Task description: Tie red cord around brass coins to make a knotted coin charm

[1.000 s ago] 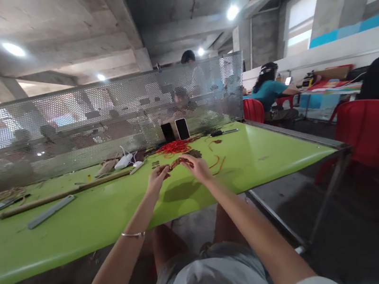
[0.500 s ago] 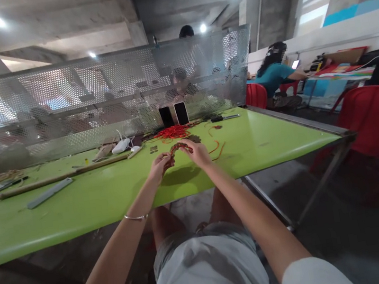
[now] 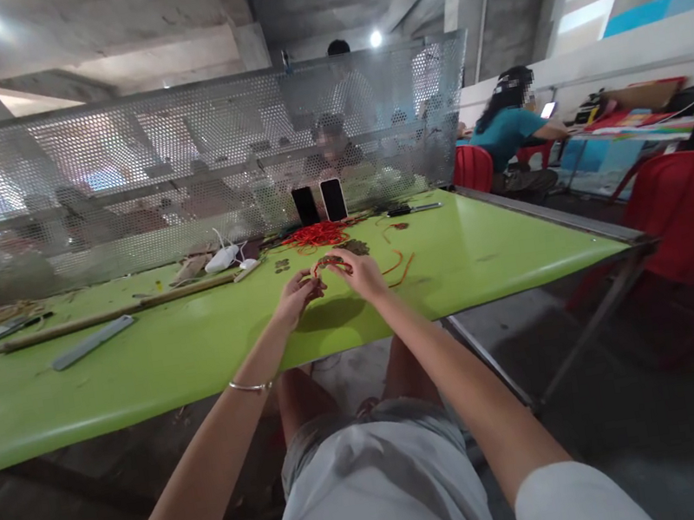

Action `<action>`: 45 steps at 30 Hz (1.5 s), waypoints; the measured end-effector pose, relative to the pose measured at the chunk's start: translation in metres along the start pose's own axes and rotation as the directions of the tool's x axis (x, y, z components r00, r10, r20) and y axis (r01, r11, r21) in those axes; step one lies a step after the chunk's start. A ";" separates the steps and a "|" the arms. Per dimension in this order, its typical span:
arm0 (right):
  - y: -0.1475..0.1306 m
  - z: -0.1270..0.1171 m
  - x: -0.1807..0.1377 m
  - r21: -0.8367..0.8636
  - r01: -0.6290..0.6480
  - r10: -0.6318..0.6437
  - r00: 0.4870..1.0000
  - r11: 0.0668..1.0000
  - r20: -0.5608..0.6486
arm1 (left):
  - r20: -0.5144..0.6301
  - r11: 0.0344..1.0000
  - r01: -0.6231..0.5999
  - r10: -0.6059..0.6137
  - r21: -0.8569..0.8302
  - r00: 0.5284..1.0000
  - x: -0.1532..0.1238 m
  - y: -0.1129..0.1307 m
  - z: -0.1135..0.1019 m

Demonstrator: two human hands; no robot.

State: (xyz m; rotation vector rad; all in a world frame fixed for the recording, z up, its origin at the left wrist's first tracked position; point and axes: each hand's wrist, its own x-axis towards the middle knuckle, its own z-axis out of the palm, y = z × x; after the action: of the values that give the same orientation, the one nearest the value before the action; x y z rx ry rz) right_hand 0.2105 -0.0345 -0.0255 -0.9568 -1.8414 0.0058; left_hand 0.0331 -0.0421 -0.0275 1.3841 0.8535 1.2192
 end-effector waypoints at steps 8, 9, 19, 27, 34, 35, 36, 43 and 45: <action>-0.001 -0.001 0.000 0.005 0.039 -0.039 0.999 0.999 0.000 | -0.061 0.996 -0.058 0.055 -0.061 0.997 -0.002 0.004 0.002; -0.001 -0.001 0.000 0.007 0.045 -0.045 0.999 0.999 0.003 | -0.071 0.996 -0.064 0.060 -0.067 0.996 -0.003 0.005 0.002; -0.003 -0.002 -0.001 -0.010 0.053 -0.053 0.998 0.999 -0.016 | -0.048 1.000 -0.023 0.023 0.003 0.999 -0.004 0.007 0.004; -0.003 -0.002 -0.001 -0.043 0.050 -0.052 0.997 0.998 -0.050 | -0.067 0.992 -0.020 0.028 0.125 0.997 -0.003 0.005 0.006; -0.004 -0.001 -0.002 -0.050 0.072 -0.074 0.997 0.996 -0.032 | -0.103 0.974 0.001 0.023 0.228 0.994 0.000 0.001 0.001; -0.004 -0.001 -0.001 -0.053 0.073 -0.075 0.997 0.996 -0.028 | -0.104 0.973 0.003 0.021 0.230 0.994 0.001 0.000 0.001; -0.004 -0.001 -0.001 -0.056 0.074 -0.075 0.997 0.996 -0.023 | -0.105 0.973 0.004 0.021 0.229 0.994 0.001 0.000 0.001; -0.004 0.001 -0.001 -0.066 0.095 -0.094 0.995 0.993 0.014 | -0.132 0.982 -0.012 0.037 0.186 0.991 0.000 0.003 0.001; -0.004 0.001 -0.001 -0.067 0.100 -0.099 0.995 0.993 0.019 | -0.133 0.985 -0.013 0.036 0.174 0.990 -0.001 0.004 0.001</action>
State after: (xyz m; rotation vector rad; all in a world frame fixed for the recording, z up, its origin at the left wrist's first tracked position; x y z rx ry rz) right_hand 0.2072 -0.0371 -0.0250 -0.9126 -1.9123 -0.1109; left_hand 0.0332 -0.0436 -0.0236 1.4651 1.0613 1.2945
